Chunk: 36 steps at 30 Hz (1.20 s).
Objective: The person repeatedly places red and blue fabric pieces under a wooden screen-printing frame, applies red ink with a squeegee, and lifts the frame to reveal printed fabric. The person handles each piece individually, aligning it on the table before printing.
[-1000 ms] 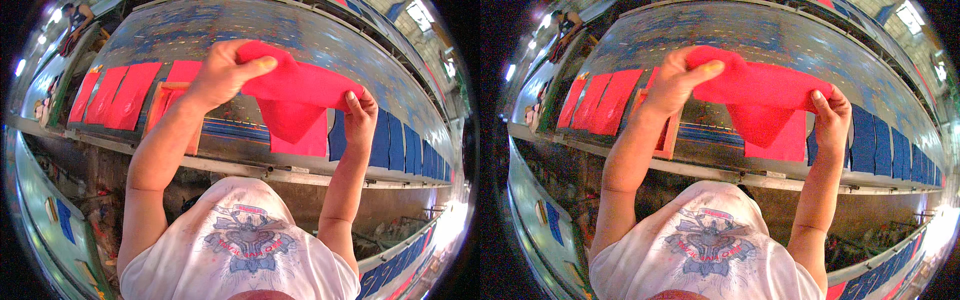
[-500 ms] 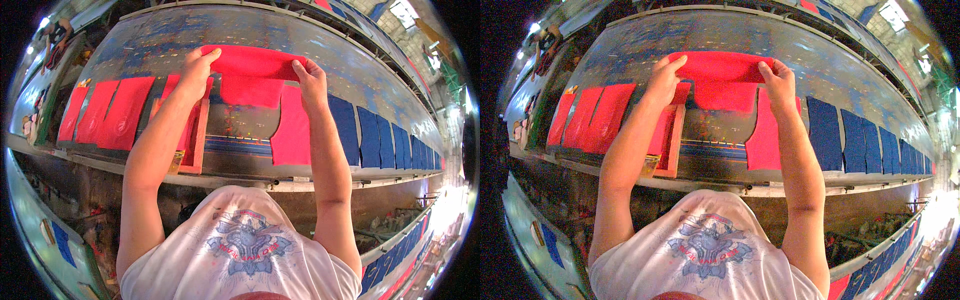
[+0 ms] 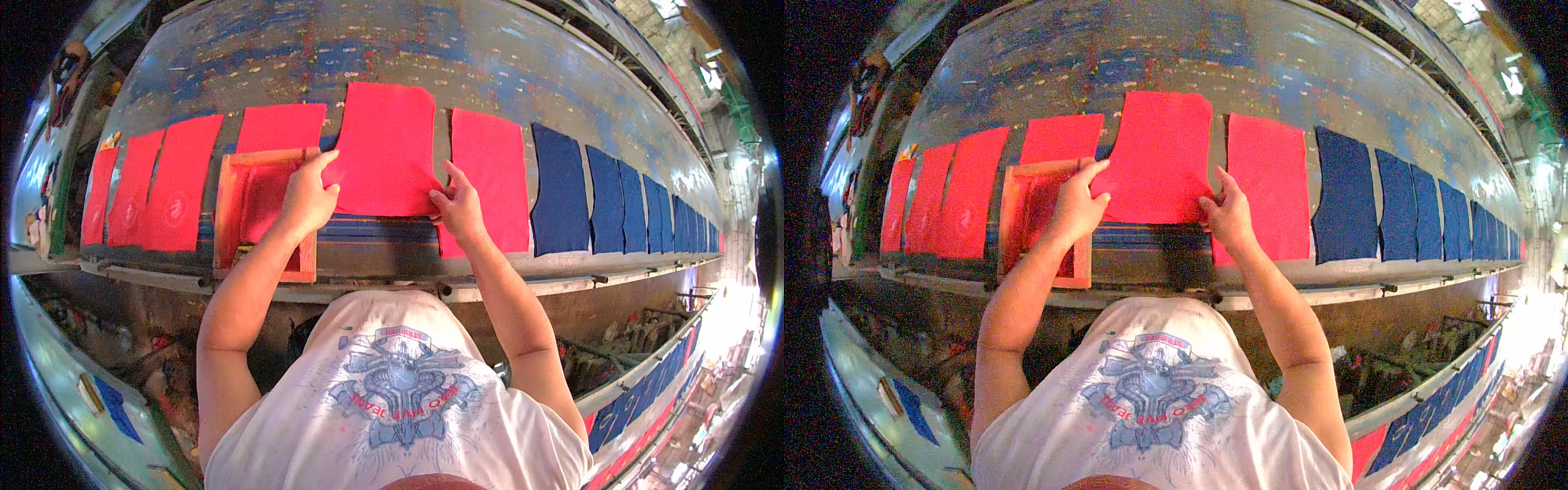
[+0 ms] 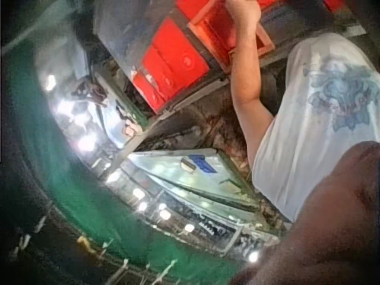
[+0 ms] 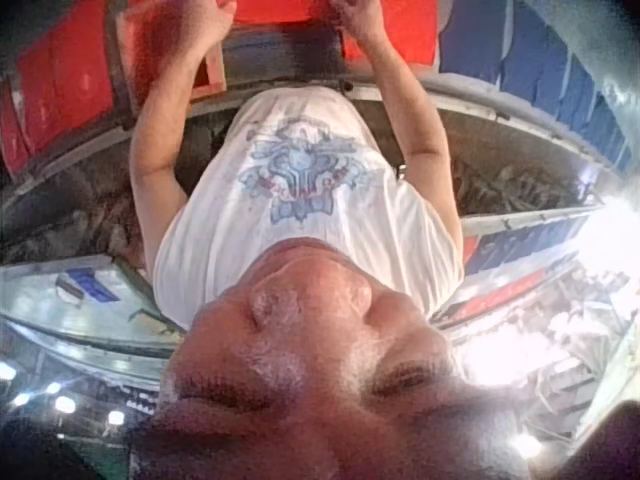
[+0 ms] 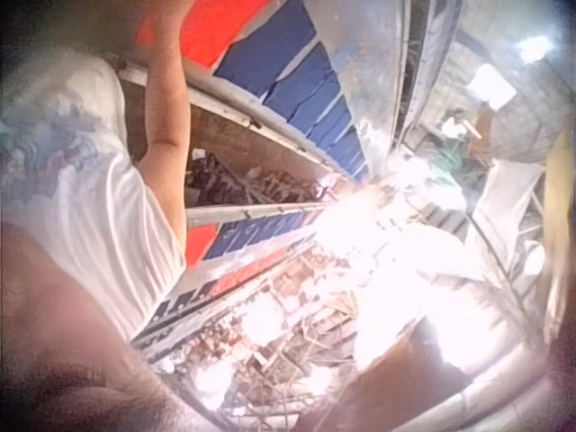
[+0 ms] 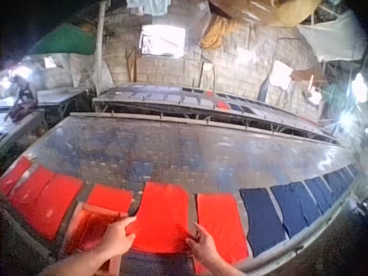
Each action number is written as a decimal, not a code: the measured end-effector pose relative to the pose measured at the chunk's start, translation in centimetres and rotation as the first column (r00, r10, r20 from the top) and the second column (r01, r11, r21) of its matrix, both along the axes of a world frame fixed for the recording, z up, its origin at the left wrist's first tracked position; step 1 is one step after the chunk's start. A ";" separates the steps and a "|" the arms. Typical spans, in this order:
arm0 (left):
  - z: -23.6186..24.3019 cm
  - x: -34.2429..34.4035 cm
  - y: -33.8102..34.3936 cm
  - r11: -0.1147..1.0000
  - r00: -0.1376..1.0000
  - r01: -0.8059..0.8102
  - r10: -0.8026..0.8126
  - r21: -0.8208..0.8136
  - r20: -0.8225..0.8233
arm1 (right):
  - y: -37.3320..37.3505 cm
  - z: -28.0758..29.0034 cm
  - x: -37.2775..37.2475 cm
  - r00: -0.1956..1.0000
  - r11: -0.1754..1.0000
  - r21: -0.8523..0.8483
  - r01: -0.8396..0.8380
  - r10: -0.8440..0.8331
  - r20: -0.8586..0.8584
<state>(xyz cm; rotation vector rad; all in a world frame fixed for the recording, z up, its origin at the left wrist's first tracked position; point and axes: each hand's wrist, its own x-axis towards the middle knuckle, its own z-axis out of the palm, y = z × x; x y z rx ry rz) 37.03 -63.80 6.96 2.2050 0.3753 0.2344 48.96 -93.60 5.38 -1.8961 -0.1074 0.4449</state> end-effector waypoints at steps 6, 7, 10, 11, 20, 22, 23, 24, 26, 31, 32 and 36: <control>-0.1 -2.7 -2.0 0.968 0.997 0.055 -0.041 0.245 -0.063 | -2.1 -1.7 -0.8 0.967 0.966 -0.104 -0.237 0.224 -0.122; 0.1 -2.7 -2.2 0.961 0.997 0.061 -0.044 0.269 -0.068 | -2.2 -1.9 -0.9 0.962 0.953 -0.152 -0.261 0.243 -0.125; 0.5 -2.8 -2.8 0.943 0.992 0.081 -0.044 0.323 -0.121 | -2.1 -2.0 -1.7 0.968 0.933 -0.298 -0.202 0.236 0.082; 0.6 -2.7 -3.0 0.936 0.991 0.087 -0.046 0.342 -0.127 | -2.1 -1.9 -1.9 0.966 0.925 -0.335 -0.181 0.231 0.115; 2.8 -2.9 -3.9 0.925 0.986 0.086 -0.025 0.369 -0.166 | -1.9 0.2 -2.1 0.978 0.955 -0.217 -0.201 0.209 0.015; 3.3 -3.5 -3.7 0.926 0.989 0.081 -0.028 0.368 -0.148 | -2.3 0.5 -1.6 0.977 0.973 -0.137 -0.187 0.170 -0.132; 3.4 -3.7 -3.6 0.927 0.993 0.077 -0.038 0.367 -0.113 | -2.6 0.6 -1.6 0.968 0.968 -0.146 -0.202 0.174 -0.181; 3.4 -4.0 -3.6 0.931 0.989 0.092 -0.045 0.354 -0.139 | -2.8 0.7 -1.6 0.956 0.963 -0.156 -0.218 0.179 -0.231; 3.2 -4.5 -3.7 0.935 0.988 0.119 -0.080 0.333 -0.129 | -3.0 0.5 -2.0 0.952 0.943 -0.203 -0.263 0.220 -0.212; 1.8 -4.8 -4.4 0.875 0.974 0.199 -0.126 0.441 -0.190 | -2.9 -0.7 -3.4 0.944 0.868 -0.400 -0.294 0.329 0.019; 1.7 -4.9 -4.5 0.860 0.968 0.218 -0.131 0.462 -0.213 | -2.9 -0.8 -3.4 0.945 0.875 -0.385 -0.293 0.326 0.020; 2.4 -5.2 -4.2 0.814 0.980 0.199 -0.161 0.546 -0.116 | -3.2 -0.6 -2.9 0.957 0.915 -0.285 -0.285 0.290 -0.024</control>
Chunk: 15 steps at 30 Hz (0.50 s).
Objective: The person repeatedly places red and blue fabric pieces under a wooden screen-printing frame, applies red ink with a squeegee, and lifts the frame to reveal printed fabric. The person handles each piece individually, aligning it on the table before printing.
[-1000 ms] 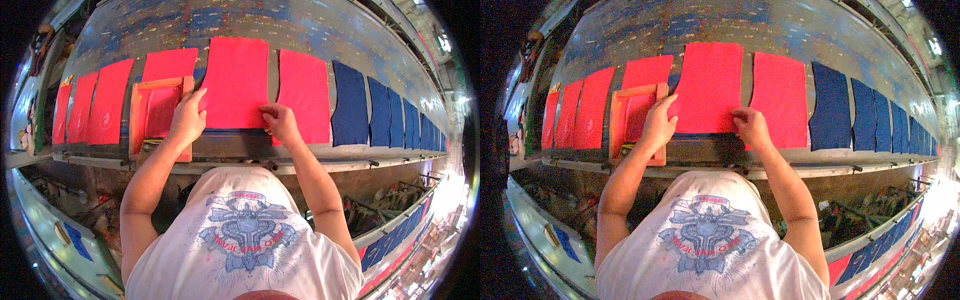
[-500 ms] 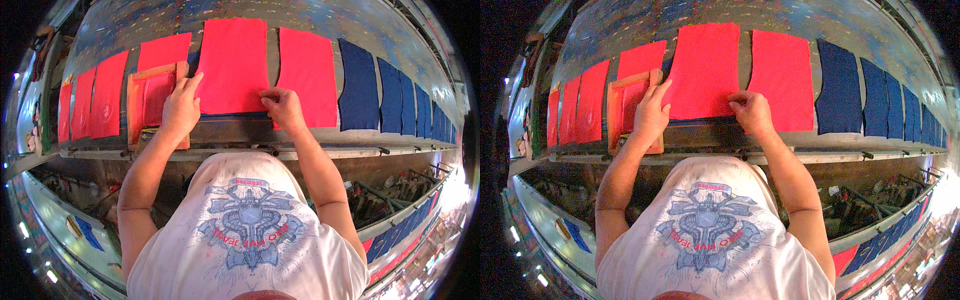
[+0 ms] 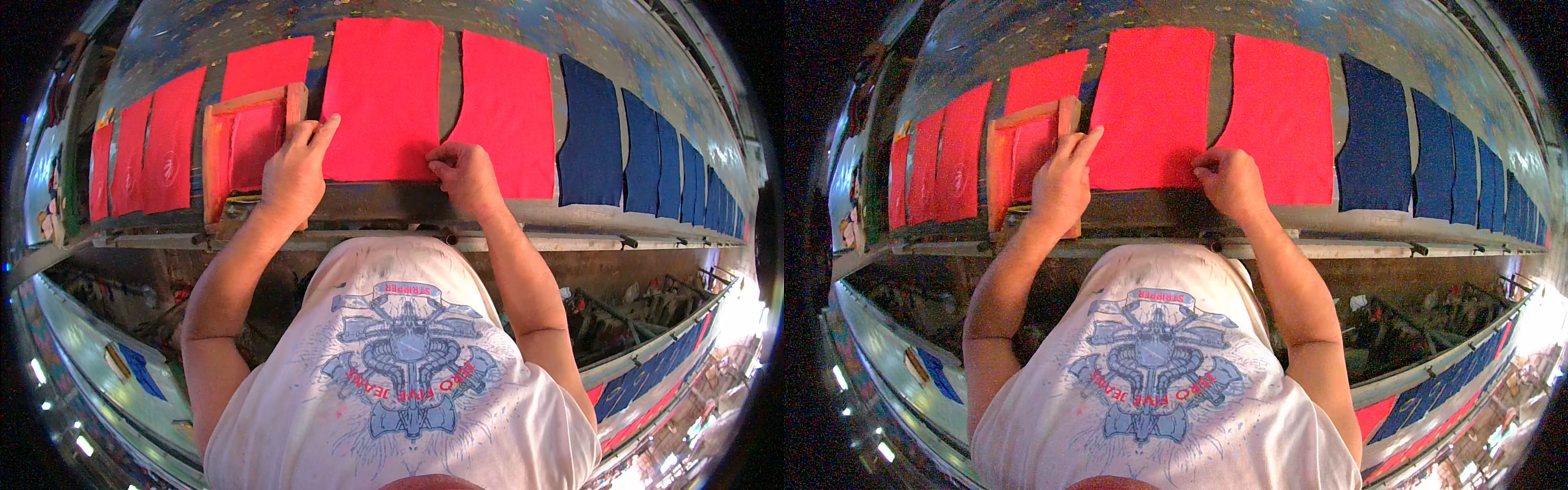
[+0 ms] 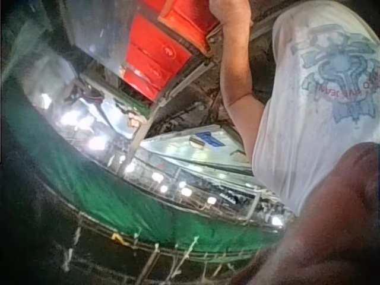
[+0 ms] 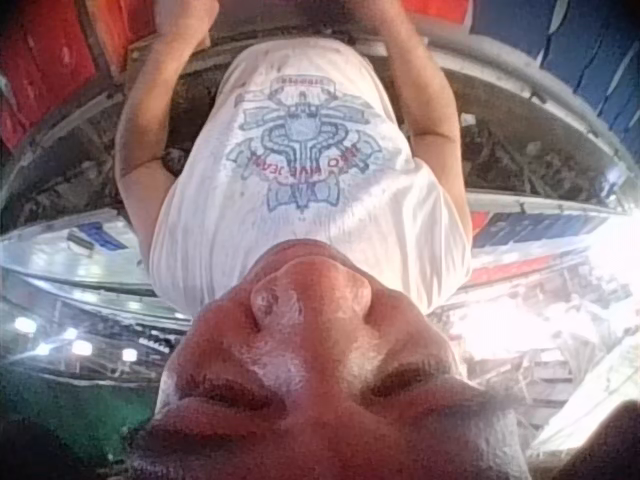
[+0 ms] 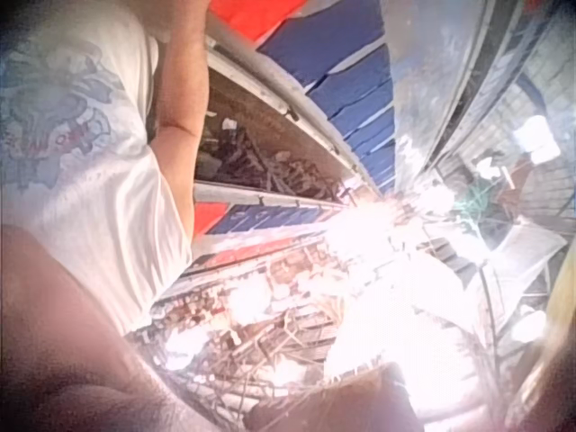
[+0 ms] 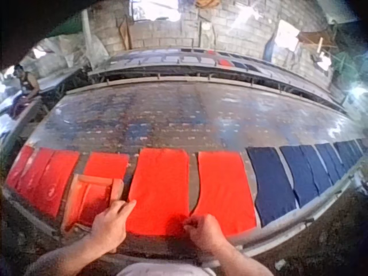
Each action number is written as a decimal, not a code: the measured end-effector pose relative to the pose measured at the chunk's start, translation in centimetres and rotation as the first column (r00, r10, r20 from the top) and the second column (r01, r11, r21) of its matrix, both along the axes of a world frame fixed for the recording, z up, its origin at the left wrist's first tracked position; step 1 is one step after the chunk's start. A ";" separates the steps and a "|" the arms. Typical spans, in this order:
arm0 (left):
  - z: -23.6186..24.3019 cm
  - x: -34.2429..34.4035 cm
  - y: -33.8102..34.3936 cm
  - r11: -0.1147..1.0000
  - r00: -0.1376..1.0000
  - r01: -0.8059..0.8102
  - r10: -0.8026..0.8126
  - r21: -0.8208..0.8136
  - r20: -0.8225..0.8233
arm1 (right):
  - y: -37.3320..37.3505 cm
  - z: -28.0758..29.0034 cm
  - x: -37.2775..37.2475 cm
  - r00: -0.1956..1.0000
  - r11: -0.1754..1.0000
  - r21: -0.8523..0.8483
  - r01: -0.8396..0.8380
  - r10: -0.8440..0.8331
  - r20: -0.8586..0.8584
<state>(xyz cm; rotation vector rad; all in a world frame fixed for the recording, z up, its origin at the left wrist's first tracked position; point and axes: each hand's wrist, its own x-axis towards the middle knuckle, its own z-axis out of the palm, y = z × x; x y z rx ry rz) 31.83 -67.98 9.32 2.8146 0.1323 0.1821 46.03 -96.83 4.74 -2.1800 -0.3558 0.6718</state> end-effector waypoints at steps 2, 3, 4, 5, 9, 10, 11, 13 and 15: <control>0.7 -0.1 0.3 1.000 1.000 0.013 -0.013 0.001 0.025 | -0.2 0.3 0.3 0.995 1.000 0.020 0.023 -0.021 -0.093; 1.0 -0.2 0.3 1.000 1.000 0.011 -0.011 0.004 -0.014 | -0.3 0.3 0.4 0.988 0.999 0.012 0.032 -0.029 -0.151; 1.3 -0.3 0.3 1.000 0.999 0.016 -0.016 0.006 -0.033 | -0.3 0.3 0.4 0.977 0.999 0.004 0.039 -0.038 -0.209; 1.5 -0.5 0.3 1.000 0.998 0.020 -0.020 0.008 -0.051 | -0.3 0.3 0.3 0.976 0.999 0.019 0.029 -0.024 -0.218; 1.7 -1.6 -0.4 0.993 0.991 0.062 -0.050 0.096 -0.122 | -0.1 -0.6 -1.1 0.993 0.998 0.037 -0.060 0.063 -0.103; 1.5 -1.8 -0.5 0.987 0.991 0.089 -0.075 0.131 -0.110 | -0.1 -0.7 -1.5 0.995 0.995 0.026 -0.093 0.094 -0.037; 1.3 -2.0 -0.6 0.980 0.991 0.115 -0.101 0.163 -0.090 | -0.1 -0.9 -1.8 0.994 0.994 0.002 -0.105 0.105 0.037; 0.7 -2.0 -0.7 0.972 0.987 0.149 -0.136 0.181 -0.084 | -0.2 -0.9 -2.4 0.975 0.991 -0.057 -0.125 0.133 0.178; 0.4 -2.2 -0.7 0.966 0.984 0.171 -0.158 0.195 -0.079 | -0.3 -0.8 -2.6 0.982 0.993 -0.061 -0.106 0.114 0.150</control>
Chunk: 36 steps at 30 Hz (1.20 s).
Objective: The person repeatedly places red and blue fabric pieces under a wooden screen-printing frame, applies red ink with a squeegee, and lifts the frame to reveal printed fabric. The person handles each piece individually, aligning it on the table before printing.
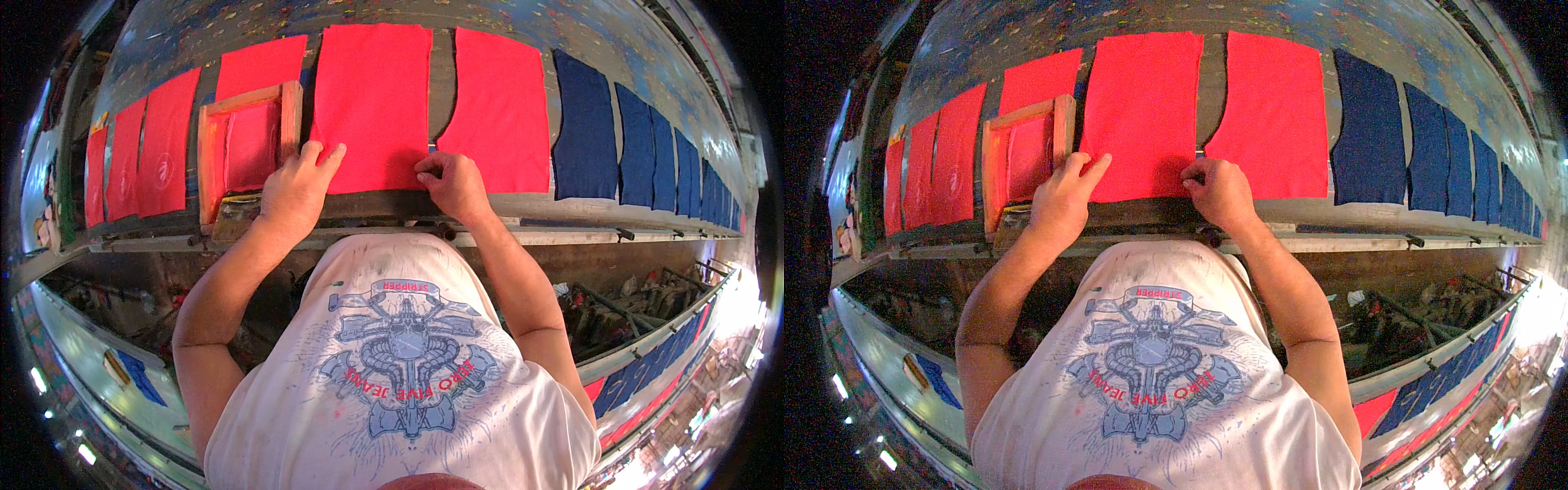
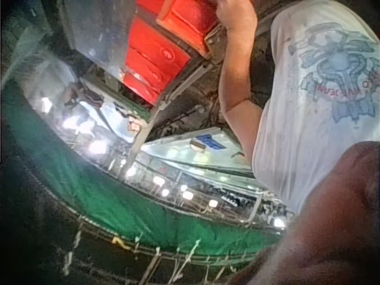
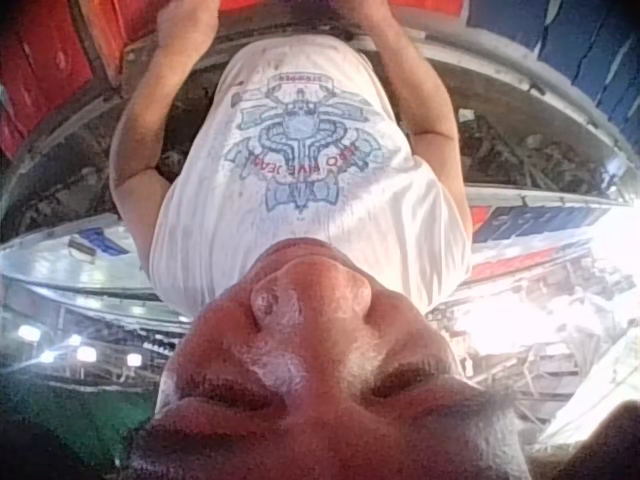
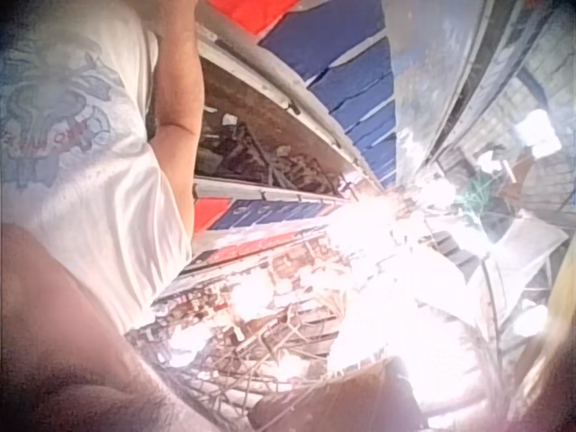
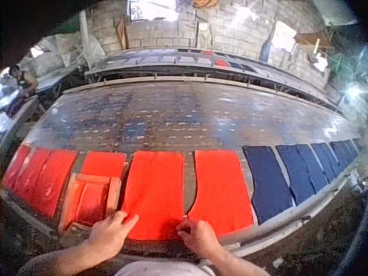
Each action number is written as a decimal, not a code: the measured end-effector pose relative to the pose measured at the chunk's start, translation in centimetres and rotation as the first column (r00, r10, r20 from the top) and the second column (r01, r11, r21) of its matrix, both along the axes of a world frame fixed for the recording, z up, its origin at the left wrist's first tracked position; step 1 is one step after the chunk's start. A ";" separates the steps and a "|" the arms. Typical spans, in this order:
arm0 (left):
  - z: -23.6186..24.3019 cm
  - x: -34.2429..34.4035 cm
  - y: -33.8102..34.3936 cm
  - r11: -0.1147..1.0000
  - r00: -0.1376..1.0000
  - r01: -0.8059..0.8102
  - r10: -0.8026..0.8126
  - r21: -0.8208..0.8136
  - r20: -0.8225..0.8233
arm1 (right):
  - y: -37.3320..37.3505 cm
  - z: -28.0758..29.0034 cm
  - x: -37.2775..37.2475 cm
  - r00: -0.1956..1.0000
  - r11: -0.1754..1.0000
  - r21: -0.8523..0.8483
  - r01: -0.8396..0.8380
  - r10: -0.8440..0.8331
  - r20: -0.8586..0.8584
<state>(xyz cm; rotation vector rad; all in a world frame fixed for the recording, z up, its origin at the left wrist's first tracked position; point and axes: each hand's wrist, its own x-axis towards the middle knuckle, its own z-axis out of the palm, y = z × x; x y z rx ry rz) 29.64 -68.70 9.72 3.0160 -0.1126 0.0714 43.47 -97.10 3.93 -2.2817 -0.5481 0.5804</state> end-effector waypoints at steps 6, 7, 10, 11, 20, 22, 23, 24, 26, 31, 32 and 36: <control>0.0 -0.1 -0.2 0.998 0.999 0.022 -0.020 0.059 -0.035 | -0.1 0.3 -0.2 0.999 1.000 -0.025 -0.006 0.005 -0.034; -0.1 0.1 -0.3 0.997 0.999 0.025 -0.022 0.072 -0.043 | -0.1 0.3 -0.3 0.999 0.999 -0.033 -0.011 0.010 -0.034; -0.5 0.5 -1.0 0.994 0.988 -0.004 0.021 0.110 -0.152 | 0.1 0.2 -0.4 0.999 0.999 -0.030 -0.021 0.022 0.028; -0.5 0.6 -1.2 0.992 0.978 -0.019 0.044 0.124 -0.202 | 0.2 0.3 -0.5 0.999 0.999 -0.037 -0.024 0.025 0.038; -0.5 0.5 -1.1 0.983 0.986 0.055 -0.026 0.173 -0.166 | 0.2 1.6 -0.4 1.000 0.996 -0.081 -0.022 0.022 0.005; -0.5 0.5 -1.1 0.984 0.983 0.053 -0.021 0.170 -0.182 | 0.1 1.4 -0.3 0.999 0.999 -0.038 -0.024 0.025 0.029; -0.6 0.5 -1.1 0.984 0.983 0.051 -0.019 0.173 -0.181 | 0.1 1.3 -0.3 0.999 0.997 -0.068 -0.036 0.038 0.031; -0.6 0.5 -1.2 0.983 0.982 0.056 -0.023 0.177 -0.186 | 0.2 1.1 -0.3 0.998 0.996 -0.079 -0.050 0.053 0.043; -0.7 0.5 -1.3 0.978 0.983 0.063 -0.027 0.198 -0.181 | 0.1 1.0 -0.4 0.997 0.993 -0.103 -0.058 0.064 0.052; -0.3 0.5 -1.4 0.972 0.982 0.065 -0.022 0.227 -0.189 | 0.1 1.4 -0.9 0.995 0.988 -0.152 -0.029 0.043 0.086; -0.2 0.6 -1.4 0.971 0.983 0.069 -0.027 0.227 -0.180 | 0.2 1.5 -1.0 0.996 0.985 -0.171 -0.029 0.043 0.079; -0.3 1.7 -1.7 0.976 0.985 0.166 -0.171 0.143 0.023 | 0.3 2.0 -1.1 0.995 0.975 -0.224 -0.008 0.030 0.092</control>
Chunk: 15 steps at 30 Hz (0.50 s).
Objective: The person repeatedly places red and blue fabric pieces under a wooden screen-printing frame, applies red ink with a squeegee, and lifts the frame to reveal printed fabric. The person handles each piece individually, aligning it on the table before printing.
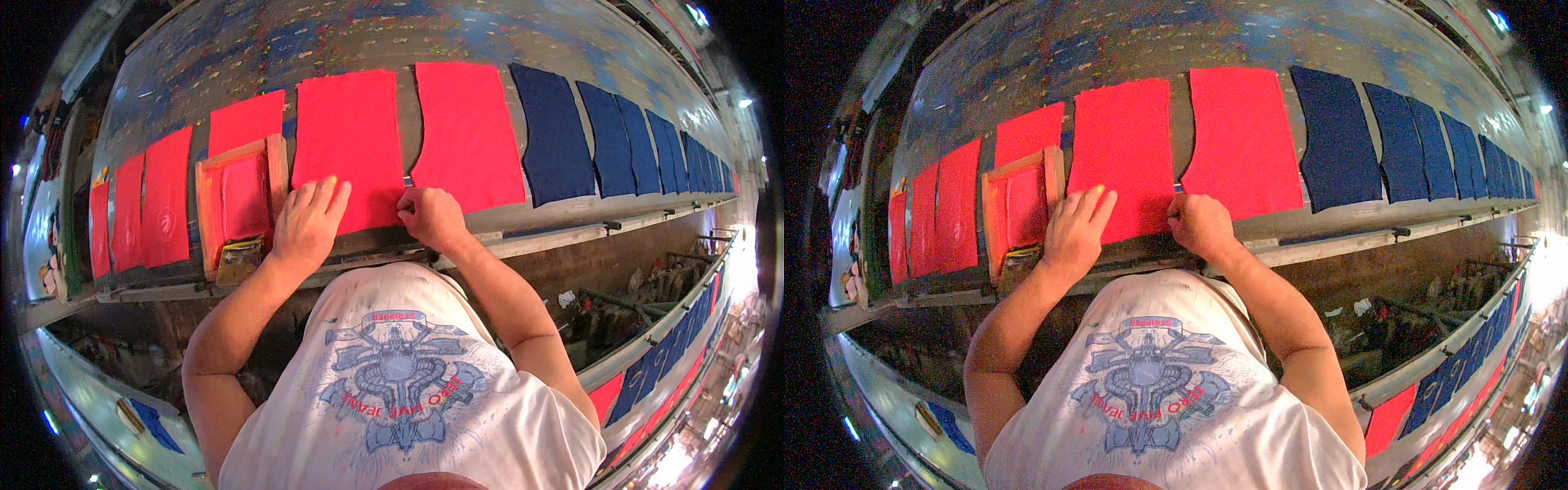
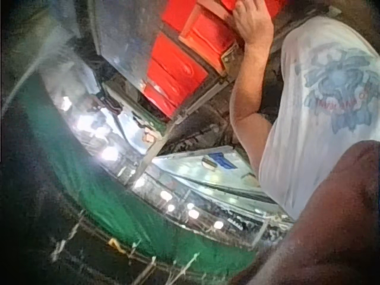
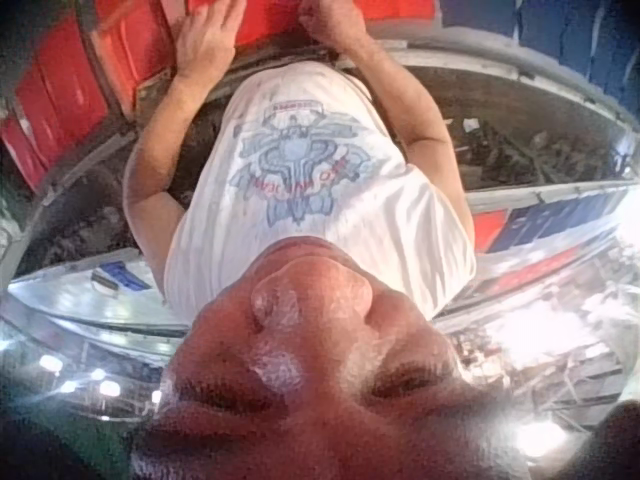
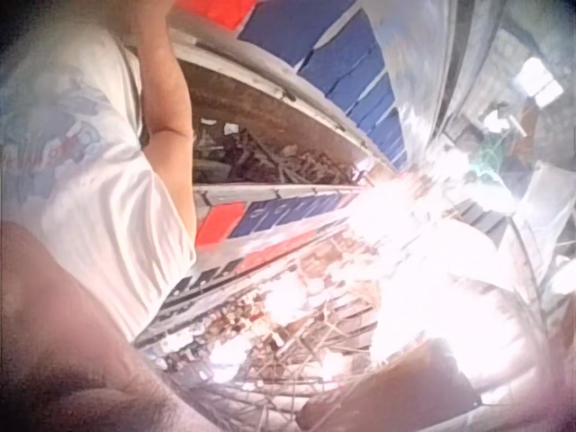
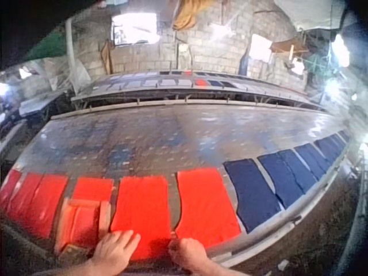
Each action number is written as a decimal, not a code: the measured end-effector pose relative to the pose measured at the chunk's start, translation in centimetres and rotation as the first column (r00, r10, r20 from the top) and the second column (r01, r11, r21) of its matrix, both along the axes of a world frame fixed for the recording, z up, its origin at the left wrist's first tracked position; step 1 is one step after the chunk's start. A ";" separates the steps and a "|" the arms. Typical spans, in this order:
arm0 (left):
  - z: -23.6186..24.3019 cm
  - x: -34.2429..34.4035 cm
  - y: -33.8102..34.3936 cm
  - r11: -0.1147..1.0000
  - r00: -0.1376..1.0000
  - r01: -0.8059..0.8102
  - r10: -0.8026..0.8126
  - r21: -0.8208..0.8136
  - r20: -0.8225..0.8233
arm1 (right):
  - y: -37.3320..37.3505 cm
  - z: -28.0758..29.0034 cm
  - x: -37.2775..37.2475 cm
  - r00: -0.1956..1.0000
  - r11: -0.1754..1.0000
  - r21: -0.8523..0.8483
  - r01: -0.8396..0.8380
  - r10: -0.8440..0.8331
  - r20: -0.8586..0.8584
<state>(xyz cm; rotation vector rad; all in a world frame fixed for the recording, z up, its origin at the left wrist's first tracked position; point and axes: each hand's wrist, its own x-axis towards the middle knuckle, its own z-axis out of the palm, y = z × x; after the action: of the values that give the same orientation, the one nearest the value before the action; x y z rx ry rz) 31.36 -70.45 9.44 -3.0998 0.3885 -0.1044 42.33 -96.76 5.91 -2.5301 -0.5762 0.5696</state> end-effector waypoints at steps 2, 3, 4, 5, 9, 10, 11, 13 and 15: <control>-1.1 1.4 -0.9 1.000 0.996 -0.027 0.028 -0.015 0.079 | 0.1 0.2 -0.1 1.000 1.000 -0.002 -0.001 0.001 0.012; -1.8 2.3 -1.1 0.993 0.995 -0.095 0.096 0.071 -0.008 | 0.2 0.3 -0.2 1.000 1.000 0.001 -0.001 0.001 0.021; -2.6 3.3 -1.3 0.983 0.980 -0.172 0.177 0.059 -0.088 | 0.1 0.4 -0.2 1.000 1.000 0.003 0.000 0.000 0.029; -3.5 4.5 -1.6 0.972 0.967 -0.230 0.234 0.048 -0.102 | 0.0 0.5 -0.3 0.999 1.000 -0.007 -0.006 0.007 0.037; -6.7 9.7 -2.9 0.938 0.939 -0.338 0.330 -0.071 -0.100 | -2.6 0.9 -0.4 0.995 0.998 0.025 0.052 -0.054 0.089; -7.2 10.6 -3.4 0.932 0.935 -0.350 0.341 -0.098 -0.100 | -3.6 1.0 -0.3 0.990 0.995 0.066 0.077 -0.084 0.110; -7.6 11.4 -3.9 0.939 0.942 -0.332 0.324 -0.087 -0.090 | -4.7 1.1 -0.1 0.978 0.992 0.051 0.119 -0.126 0.166; -8.1 12.6 -4.9 0.957 0.963 -0.268 0.264 -0.109 -0.047 | -7.9 1.3 0.4 0.939 0.979 0.040 0.198 -0.201 0.280; -8.3 13.3 -5.6 0.968 0.973 -0.230 0.227 -0.104 -0.043 | -11.3 1.4 1.1 0.892 0.945 -0.006 0.326 -0.306 0.332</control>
<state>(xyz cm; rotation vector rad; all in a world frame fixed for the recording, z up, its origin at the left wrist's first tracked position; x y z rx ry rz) 44.69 -76.03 1.10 -3.2291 0.0241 -0.0766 43.39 -108.09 7.31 -2.7196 -0.2452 0.0469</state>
